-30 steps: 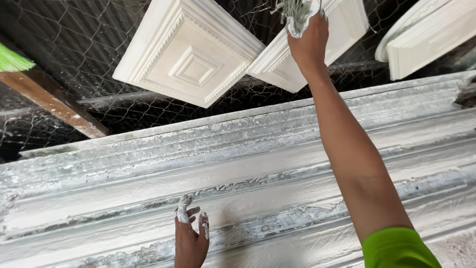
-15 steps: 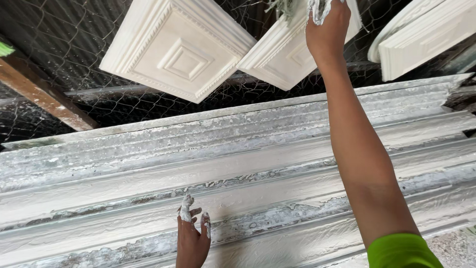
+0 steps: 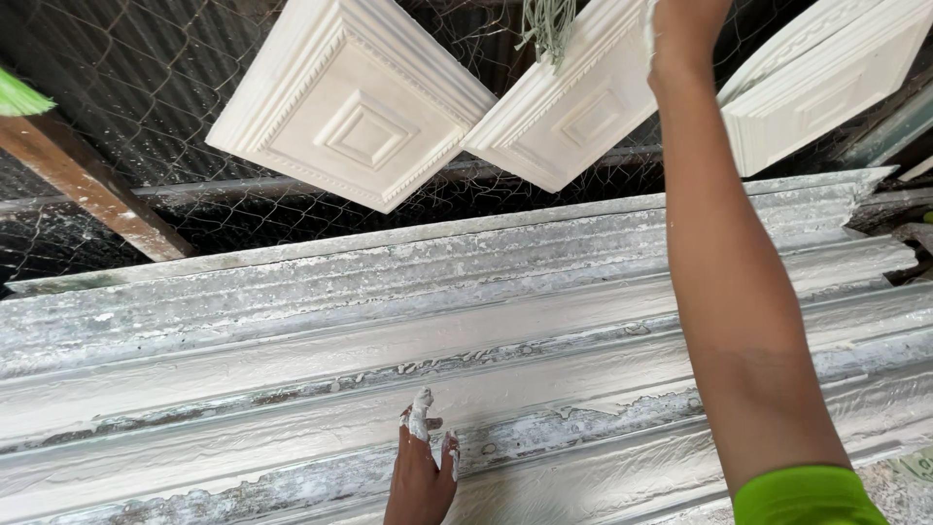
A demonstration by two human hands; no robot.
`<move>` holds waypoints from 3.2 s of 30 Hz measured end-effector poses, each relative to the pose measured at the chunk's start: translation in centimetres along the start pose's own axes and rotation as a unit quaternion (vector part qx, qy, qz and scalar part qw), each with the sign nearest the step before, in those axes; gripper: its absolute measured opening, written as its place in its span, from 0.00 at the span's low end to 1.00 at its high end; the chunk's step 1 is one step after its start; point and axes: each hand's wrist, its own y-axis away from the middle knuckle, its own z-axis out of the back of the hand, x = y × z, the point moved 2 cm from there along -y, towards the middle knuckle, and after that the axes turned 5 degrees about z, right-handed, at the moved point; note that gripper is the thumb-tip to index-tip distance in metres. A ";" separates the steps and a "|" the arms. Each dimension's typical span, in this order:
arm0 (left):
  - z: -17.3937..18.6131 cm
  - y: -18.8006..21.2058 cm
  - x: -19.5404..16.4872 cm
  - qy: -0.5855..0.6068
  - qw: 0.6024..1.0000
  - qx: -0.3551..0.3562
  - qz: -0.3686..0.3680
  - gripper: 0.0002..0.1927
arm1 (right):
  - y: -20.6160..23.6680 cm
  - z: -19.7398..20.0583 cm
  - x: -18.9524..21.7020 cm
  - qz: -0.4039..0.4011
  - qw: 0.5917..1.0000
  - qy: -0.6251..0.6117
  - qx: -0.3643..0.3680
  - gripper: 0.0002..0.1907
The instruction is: The person presses plaster paste by hand onto long decorative moldings, smearing and smoothing it along the grooved surfaces, and works along the length of the pieces. At the end, the person mixes more plaster paste in a large bowl by hand.
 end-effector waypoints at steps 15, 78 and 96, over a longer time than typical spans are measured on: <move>7.2 -5.0 -10.5 0.114 0.986 -0.045 -0.117 0.25 | 30.2 -4.7 10.0 -0.206 0.799 -0.533 0.190 0.07; 3.9 -13.5 -12.1 0.452 0.890 -0.055 -0.018 0.06 | 39.6 0.4 -5.6 -0.342 0.908 -0.196 0.145 0.30; 2.6 -12.5 -9.6 0.406 0.913 -0.021 -0.014 0.09 | 14.9 2.2 -1.8 -0.197 0.870 -0.450 0.048 0.08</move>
